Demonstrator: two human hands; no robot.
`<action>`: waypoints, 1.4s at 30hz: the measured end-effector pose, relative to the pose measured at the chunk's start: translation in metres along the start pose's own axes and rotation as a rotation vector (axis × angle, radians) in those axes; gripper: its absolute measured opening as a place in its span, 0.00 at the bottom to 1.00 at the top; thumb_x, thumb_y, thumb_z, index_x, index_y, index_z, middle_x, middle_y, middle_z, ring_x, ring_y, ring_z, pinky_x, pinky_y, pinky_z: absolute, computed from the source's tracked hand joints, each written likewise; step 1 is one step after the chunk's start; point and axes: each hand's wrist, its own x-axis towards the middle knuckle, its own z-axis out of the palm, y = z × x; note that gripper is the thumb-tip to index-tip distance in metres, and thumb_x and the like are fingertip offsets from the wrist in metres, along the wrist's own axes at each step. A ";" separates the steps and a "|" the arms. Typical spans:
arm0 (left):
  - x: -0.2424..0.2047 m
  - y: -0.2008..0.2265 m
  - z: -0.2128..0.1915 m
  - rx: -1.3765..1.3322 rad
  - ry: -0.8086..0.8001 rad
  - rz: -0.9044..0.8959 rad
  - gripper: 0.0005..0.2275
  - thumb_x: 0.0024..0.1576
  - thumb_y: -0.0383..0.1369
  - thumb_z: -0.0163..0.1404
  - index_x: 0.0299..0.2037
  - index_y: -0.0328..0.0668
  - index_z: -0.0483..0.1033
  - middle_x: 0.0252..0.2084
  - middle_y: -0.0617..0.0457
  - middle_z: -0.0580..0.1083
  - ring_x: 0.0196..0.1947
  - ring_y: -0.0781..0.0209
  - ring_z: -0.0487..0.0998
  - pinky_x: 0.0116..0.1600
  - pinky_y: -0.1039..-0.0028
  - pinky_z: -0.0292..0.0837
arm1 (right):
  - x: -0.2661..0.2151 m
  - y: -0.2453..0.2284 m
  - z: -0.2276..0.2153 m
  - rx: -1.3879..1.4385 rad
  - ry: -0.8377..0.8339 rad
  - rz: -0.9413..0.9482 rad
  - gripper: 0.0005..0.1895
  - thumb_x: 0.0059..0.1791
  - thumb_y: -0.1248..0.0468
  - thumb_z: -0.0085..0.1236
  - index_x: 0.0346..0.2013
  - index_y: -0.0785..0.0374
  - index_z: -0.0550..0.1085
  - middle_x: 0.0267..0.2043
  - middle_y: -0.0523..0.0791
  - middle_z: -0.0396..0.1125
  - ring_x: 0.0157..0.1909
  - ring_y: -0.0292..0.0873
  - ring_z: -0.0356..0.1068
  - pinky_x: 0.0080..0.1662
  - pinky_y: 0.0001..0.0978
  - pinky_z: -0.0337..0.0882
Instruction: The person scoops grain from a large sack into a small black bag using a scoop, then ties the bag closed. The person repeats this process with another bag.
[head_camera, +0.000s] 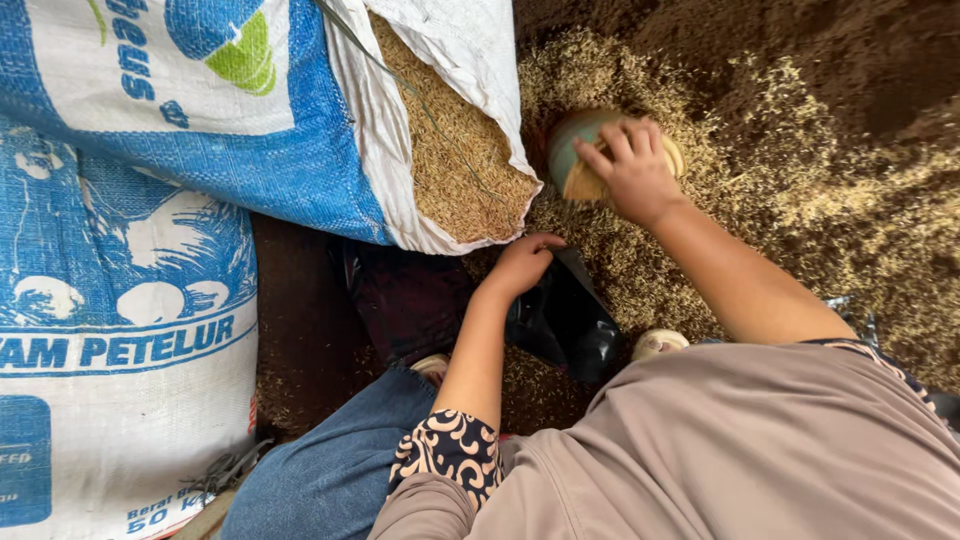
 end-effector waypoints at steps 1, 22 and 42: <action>-0.002 -0.001 -0.001 0.006 0.009 0.005 0.17 0.56 0.28 0.44 0.55 0.45 0.78 0.53 0.47 0.78 0.46 0.51 0.80 0.54 0.68 0.73 | -0.014 -0.003 -0.001 0.046 0.028 0.002 0.45 0.43 0.60 0.67 0.74 0.43 0.60 0.68 0.54 0.57 0.71 0.61 0.53 0.71 0.63 0.50; -0.031 0.012 -0.019 -0.101 -0.111 -0.024 0.23 0.52 0.38 0.54 0.61 0.51 0.74 0.54 0.53 0.76 0.45 0.66 0.76 0.42 0.67 0.77 | -0.051 0.067 -0.006 0.740 0.016 1.169 0.50 0.43 0.68 0.62 0.77 0.44 0.52 0.67 0.52 0.53 0.64 0.54 0.54 0.62 0.53 0.64; -0.024 -0.009 -0.042 -0.056 -0.346 -0.026 0.25 0.47 0.28 0.49 0.58 0.44 0.77 0.47 0.56 0.78 0.42 0.64 0.75 0.45 0.75 0.72 | 0.084 0.017 -0.037 0.277 -0.160 0.235 0.48 0.42 0.66 0.59 0.76 0.48 0.55 0.69 0.54 0.55 0.68 0.57 0.51 0.68 0.51 0.54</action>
